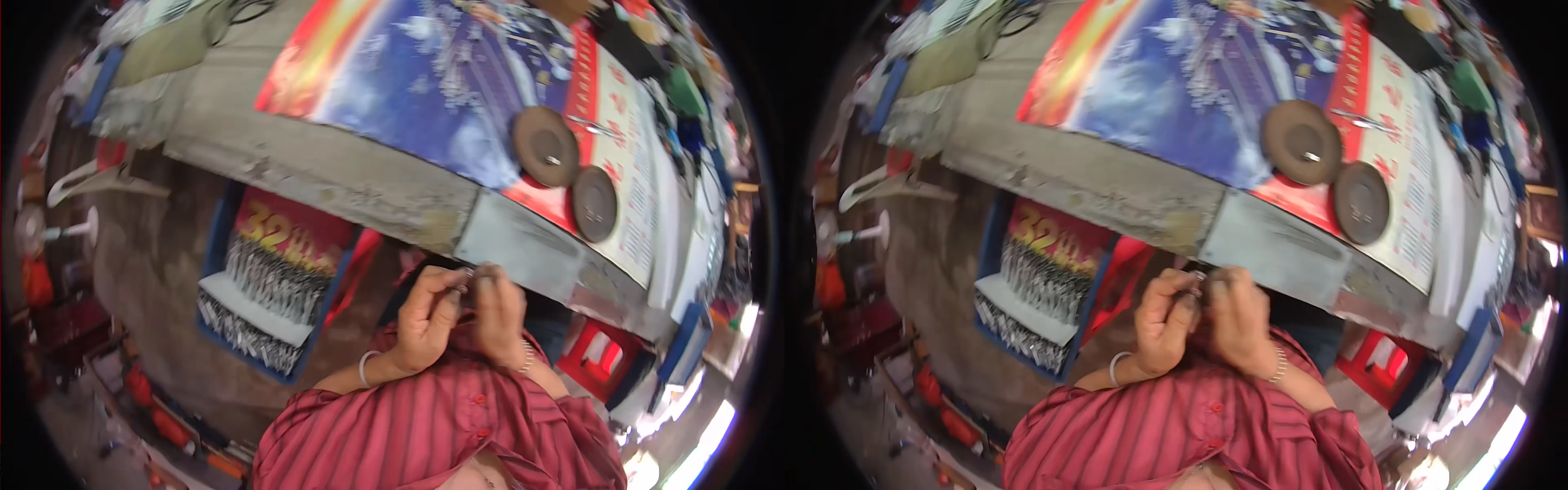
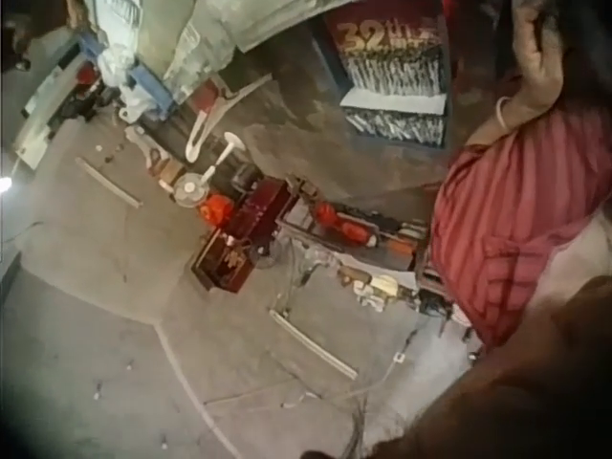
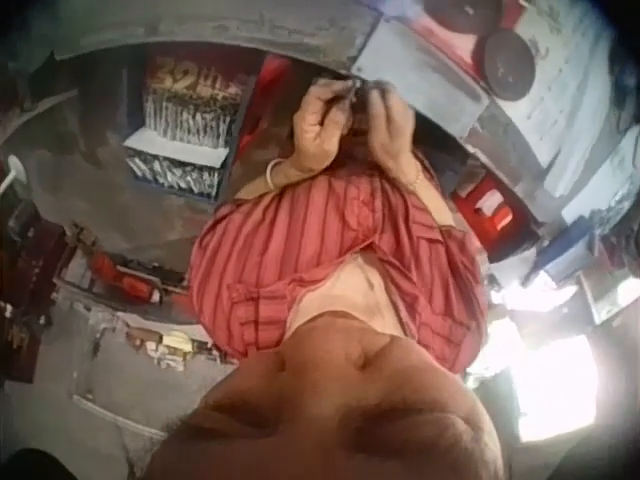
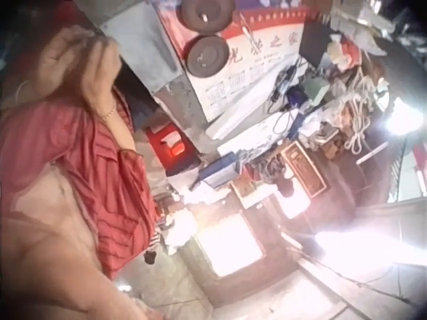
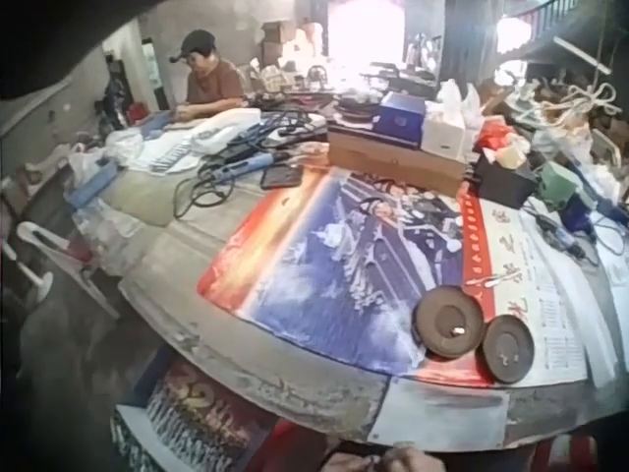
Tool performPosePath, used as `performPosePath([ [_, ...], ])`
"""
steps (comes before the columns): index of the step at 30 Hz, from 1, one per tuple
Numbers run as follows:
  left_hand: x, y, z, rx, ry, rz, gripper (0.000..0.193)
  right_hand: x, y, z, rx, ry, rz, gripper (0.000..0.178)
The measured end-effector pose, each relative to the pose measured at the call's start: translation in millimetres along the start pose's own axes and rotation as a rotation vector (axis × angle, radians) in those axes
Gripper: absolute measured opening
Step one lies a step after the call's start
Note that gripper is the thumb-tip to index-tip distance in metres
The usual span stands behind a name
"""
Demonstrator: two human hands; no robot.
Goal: Manually assembling small hardware components by inserting pins into connector housings.
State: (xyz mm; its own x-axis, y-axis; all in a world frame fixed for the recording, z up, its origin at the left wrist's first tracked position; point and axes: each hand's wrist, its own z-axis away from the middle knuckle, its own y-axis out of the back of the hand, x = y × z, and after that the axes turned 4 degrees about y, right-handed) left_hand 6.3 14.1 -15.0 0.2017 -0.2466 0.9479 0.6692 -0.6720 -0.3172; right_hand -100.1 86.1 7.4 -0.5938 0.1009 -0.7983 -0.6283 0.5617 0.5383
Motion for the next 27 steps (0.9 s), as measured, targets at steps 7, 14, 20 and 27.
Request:
performPosePath([
  [7,15,156,16,0.479,0.024,-0.628,0.025,9,33,-1,-0.089,-0.137,-0.241,0.034],
  [14,20,255,38,0.454,0.137,-1.39,0.017,1,34,-21,-0.218,0.057,-0.255,0.025],
  [20,84,183,-32,0.426,-0.095,-1.232,0.019,17,77,-8,-0.191,-0.021,-0.255,0.009],
  [27,82,-66,-210,-0.498,-0.319,-0.839,0.018,32,124,21,-0.174,-0.091,-0.125,0.012],
])
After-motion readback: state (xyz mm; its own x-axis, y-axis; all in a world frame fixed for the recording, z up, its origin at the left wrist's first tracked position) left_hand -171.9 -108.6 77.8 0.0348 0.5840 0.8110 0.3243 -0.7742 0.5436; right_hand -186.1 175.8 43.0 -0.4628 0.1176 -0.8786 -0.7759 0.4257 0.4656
